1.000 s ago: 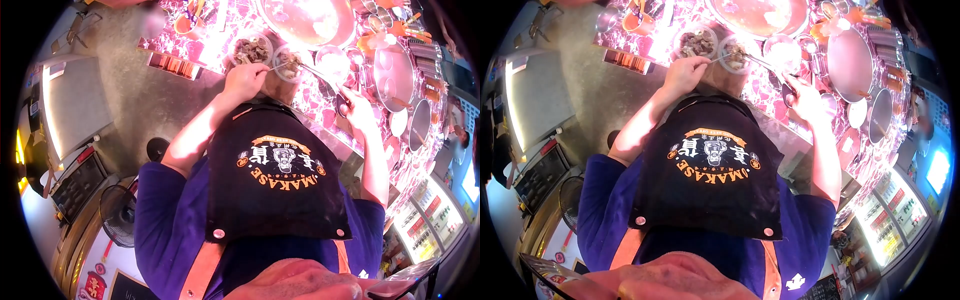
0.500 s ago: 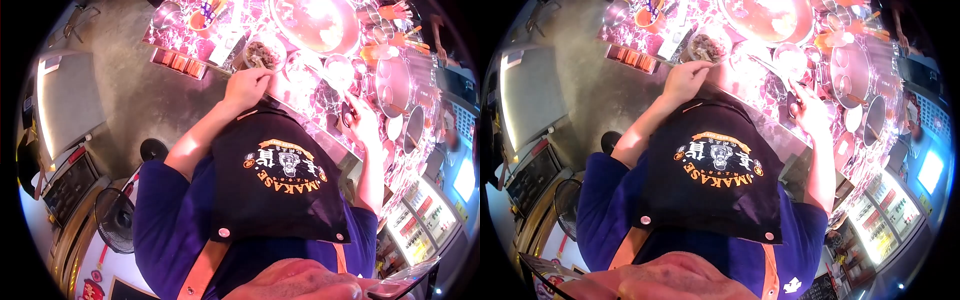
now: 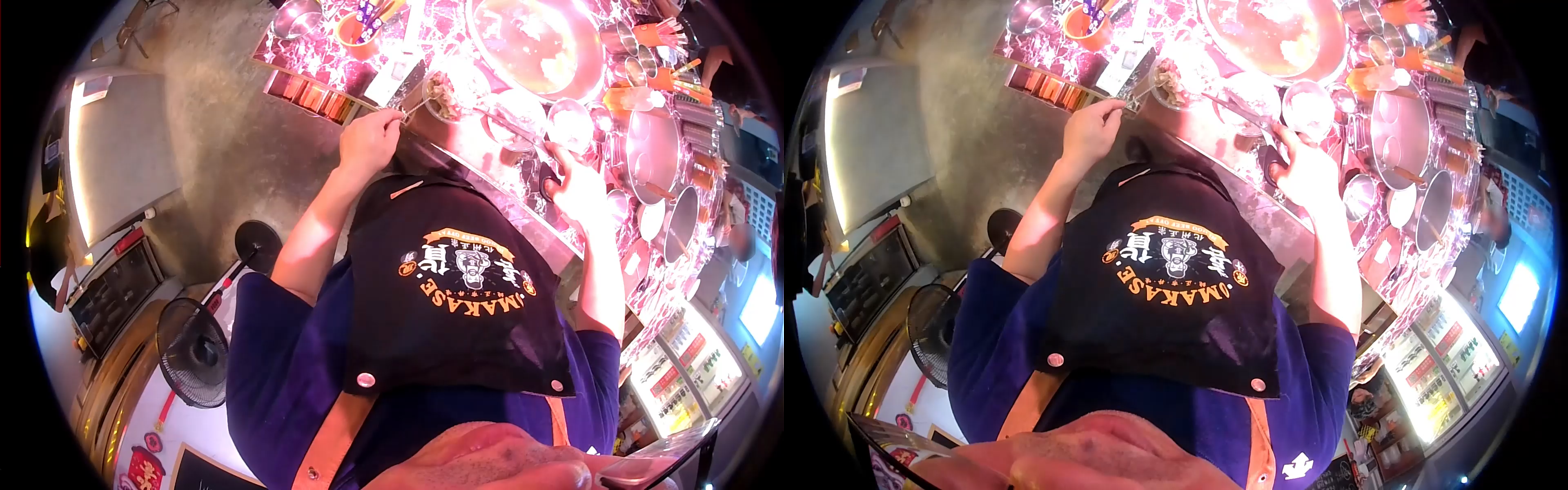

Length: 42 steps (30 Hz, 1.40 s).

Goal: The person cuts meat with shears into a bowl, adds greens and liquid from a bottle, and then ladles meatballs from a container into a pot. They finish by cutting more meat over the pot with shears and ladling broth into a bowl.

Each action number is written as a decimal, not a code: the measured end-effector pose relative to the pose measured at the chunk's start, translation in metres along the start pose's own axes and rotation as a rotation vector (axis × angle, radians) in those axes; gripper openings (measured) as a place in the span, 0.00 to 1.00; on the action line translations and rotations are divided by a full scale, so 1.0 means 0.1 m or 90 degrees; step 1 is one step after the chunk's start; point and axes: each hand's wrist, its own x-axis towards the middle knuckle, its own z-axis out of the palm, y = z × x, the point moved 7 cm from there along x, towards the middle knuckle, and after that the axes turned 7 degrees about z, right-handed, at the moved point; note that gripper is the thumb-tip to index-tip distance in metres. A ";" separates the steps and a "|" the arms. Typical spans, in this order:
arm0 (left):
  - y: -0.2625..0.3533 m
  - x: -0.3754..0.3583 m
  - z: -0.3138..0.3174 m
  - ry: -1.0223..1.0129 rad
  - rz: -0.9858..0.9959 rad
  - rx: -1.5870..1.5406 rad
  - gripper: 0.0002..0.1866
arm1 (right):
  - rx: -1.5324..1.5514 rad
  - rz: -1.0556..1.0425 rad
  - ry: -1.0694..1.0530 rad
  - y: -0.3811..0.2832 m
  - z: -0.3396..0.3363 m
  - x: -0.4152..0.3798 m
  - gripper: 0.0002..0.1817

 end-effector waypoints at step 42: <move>0.29 -0.25 0.06 0.026 0.022 -0.122 0.11 | 0.028 0.112 -0.091 0.69 0.16 -0.36 0.33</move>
